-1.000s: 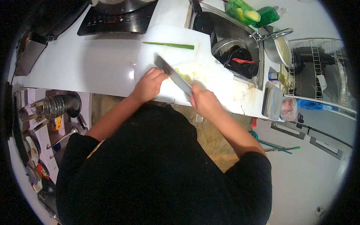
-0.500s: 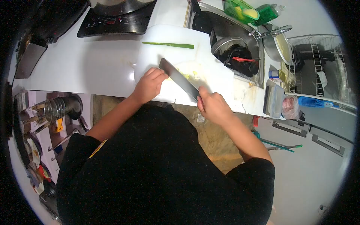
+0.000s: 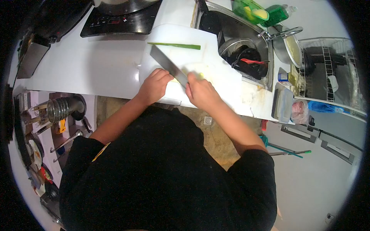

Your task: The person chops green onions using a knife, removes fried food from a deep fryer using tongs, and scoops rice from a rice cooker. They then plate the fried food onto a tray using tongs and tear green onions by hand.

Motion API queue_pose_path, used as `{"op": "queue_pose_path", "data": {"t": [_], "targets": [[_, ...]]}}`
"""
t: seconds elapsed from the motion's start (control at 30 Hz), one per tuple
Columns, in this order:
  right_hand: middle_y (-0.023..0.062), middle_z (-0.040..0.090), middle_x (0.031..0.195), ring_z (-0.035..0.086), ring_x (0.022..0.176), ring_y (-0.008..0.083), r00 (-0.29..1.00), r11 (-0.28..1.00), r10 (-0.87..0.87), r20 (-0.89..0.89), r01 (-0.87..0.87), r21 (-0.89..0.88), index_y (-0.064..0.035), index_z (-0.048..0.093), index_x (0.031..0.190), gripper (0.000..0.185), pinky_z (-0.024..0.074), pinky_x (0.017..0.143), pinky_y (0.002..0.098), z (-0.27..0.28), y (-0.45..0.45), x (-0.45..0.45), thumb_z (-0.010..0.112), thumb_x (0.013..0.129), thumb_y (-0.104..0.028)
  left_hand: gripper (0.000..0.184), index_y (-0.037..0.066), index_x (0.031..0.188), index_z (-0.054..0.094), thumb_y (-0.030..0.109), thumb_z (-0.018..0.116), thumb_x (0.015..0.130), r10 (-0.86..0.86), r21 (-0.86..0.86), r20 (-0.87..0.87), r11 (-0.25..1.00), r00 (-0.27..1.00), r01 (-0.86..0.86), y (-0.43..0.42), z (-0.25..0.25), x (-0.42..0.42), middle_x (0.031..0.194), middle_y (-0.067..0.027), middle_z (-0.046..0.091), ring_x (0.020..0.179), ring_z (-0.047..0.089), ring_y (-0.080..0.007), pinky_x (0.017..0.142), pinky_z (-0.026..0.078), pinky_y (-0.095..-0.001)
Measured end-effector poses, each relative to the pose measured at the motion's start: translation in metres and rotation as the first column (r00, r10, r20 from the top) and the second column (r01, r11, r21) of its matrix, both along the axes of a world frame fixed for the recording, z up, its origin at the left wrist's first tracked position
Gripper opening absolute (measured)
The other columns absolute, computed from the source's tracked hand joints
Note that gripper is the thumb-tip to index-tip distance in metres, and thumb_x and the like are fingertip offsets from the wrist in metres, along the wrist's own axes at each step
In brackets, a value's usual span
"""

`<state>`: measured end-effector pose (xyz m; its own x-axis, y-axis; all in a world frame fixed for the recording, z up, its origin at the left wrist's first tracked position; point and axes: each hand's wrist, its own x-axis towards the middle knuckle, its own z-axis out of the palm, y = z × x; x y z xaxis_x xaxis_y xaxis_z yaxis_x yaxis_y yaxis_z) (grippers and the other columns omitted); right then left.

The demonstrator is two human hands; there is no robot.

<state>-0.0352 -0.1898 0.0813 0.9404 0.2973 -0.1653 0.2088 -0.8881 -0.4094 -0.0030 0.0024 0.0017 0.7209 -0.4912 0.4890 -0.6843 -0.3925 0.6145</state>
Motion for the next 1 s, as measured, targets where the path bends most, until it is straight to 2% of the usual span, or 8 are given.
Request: {"op": "queue_pose_path", "data": {"t": [0.07, 0.17, 0.4, 0.47, 0.6, 0.7, 0.77, 1.0], "targets": [[0.0223, 0.055, 0.058, 0.056, 0.055, 0.0424, 0.998, 0.996, 0.011, 0.063, -0.016, 0.083, 0.0019, 0.043, 0.095, 0.018, 0.0439, 0.055, 0.049, 0.004, -0.016, -0.013, 0.054, 0.086, -0.01, 0.026, 0.002, 0.092, 0.063, -0.007, 0.056, 0.069, 0.005, -0.008, 0.011, 1.0, 1.0, -0.005, 0.0, -0.003, 0.001, 0.094, -0.0115, 0.058, 0.091, 0.055, -0.0287, 0.081, 0.047, -0.0365], [0.025, 0.056, 0.059, 0.058, 0.06, 0.0447, 0.996, 0.996, -0.078, -0.05, 0.08, 0.048, 0.0022, 0.044, 0.094, 0.018, 0.047, 0.06, 0.0521, 0.023, -0.015, -0.023, 0.054, 0.085, -0.01, 0.025, 0.001, 0.091, 0.063, -0.007, 0.056, 0.069, -0.014, -0.007, -0.003, 1.0, 1.0, 0.014, 0.002, 0.0, 0.001, 0.093, -0.0117, 0.058, 0.091, 0.055, -0.029, 0.081, 0.047, -0.0365], [0.0251, 0.055, 0.058, 0.058, 0.059, 0.0451, 0.997, 0.998, -0.061, -0.048, 0.062, 0.025, 0.0028, 0.044, 0.093, 0.018, 0.0466, 0.058, 0.0522, 0.023, -0.012, -0.029, 0.054, 0.085, -0.009, 0.027, 0.002, 0.092, 0.062, -0.008, 0.057, 0.067, -0.008, -0.019, 0.032, 1.0, 0.999, 0.009, 0.001, -0.001, 0.001, 0.093, -0.0126, 0.058, 0.091, 0.055, -0.0296, 0.081, 0.047, -0.0369], [0.0213, 0.054, 0.057, 0.056, 0.055, 0.0411, 0.999, 0.999, -0.029, 0.024, 0.028, 0.041, 0.0025, 0.044, 0.095, 0.019, 0.0434, 0.052, 0.0469, 0.018, -0.013, -0.028, 0.056, 0.085, -0.007, 0.029, 0.002, 0.093, 0.062, -0.008, 0.057, 0.067, -0.011, -0.016, 0.028, 1.0, 1.0, 0.012, 0.001, 0.002, 0.001, 0.094, -0.0126, 0.058, 0.091, 0.055, -0.0297, 0.081, 0.047, -0.037], [0.0216, 0.055, 0.059, 0.056, 0.056, 0.0417, 0.999, 0.997, -0.026, 0.02, 0.025, 0.068, 0.0026, 0.044, 0.096, 0.019, 0.0439, 0.052, 0.0475, 0.006, -0.002, -0.009, 0.056, 0.085, -0.007, 0.029, 0.002, 0.094, 0.061, -0.009, 0.056, 0.066, -0.028, -0.012, 0.006, 1.0, 1.0, 0.028, 0.002, 0.003, 0.002, 0.095, -0.0126, 0.057, 0.092, 0.055, -0.0299, 0.081, 0.047, -0.037], [0.0226, 0.056, 0.059, 0.056, 0.057, 0.0431, 0.994, 0.992, 0.0, 0.11, -0.014, 0.129, 0.0028, 0.044, 0.097, 0.019, 0.0443, 0.053, 0.0491, -0.006, 0.015, 0.013, 0.055, 0.085, -0.008, 0.03, 0.002, 0.094, 0.061, -0.009, 0.056, 0.066, -0.032, -0.023, 0.013, 0.999, 0.999, 0.032, 0.003, 0.002, 0.002, 0.096, -0.0126, 0.057, 0.092, 0.055, -0.0301, 0.081, 0.047, -0.0372], [0.024, 0.055, 0.058, 0.056, 0.057, 0.0444, 0.997, 0.998, 0.012, 0.082, -0.017, 0.056, 0.0029, 0.044, 0.098, 0.019, 0.0444, 0.054, 0.0507, -0.008, 0.023, 0.02, 0.054, 0.085, -0.009, 0.03, 0.002, 0.094, 0.062, -0.009, 0.056, 0.066, -0.035, -0.015, 0.005, 0.999, 0.999, 0.036, 0.002, 0.001, 0.002, 0.096, -0.0127, 0.058, 0.093, 0.055, -0.0302, 0.081, 0.047, -0.0374], [0.0248, 0.054, 0.057, 0.056, 0.056, 0.0437, 0.996, 0.998, 0.051, 0.077, -0.054, 0.033, 0.0042, 0.045, 0.1, 0.023, 0.0442, 0.053, 0.0501, 0.008, -0.016, -0.019, 0.055, 0.084, -0.009, 0.028, 0.003, 0.093, 0.062, -0.008, 0.057, 0.067, 0.018, -0.014, 0.026, 1.0, 1.0, -0.018, 0.002, 0.001, -0.001, 0.096, -0.0123, 0.058, 0.094, 0.055, -0.03, 0.081, 0.047, -0.0377]]}}
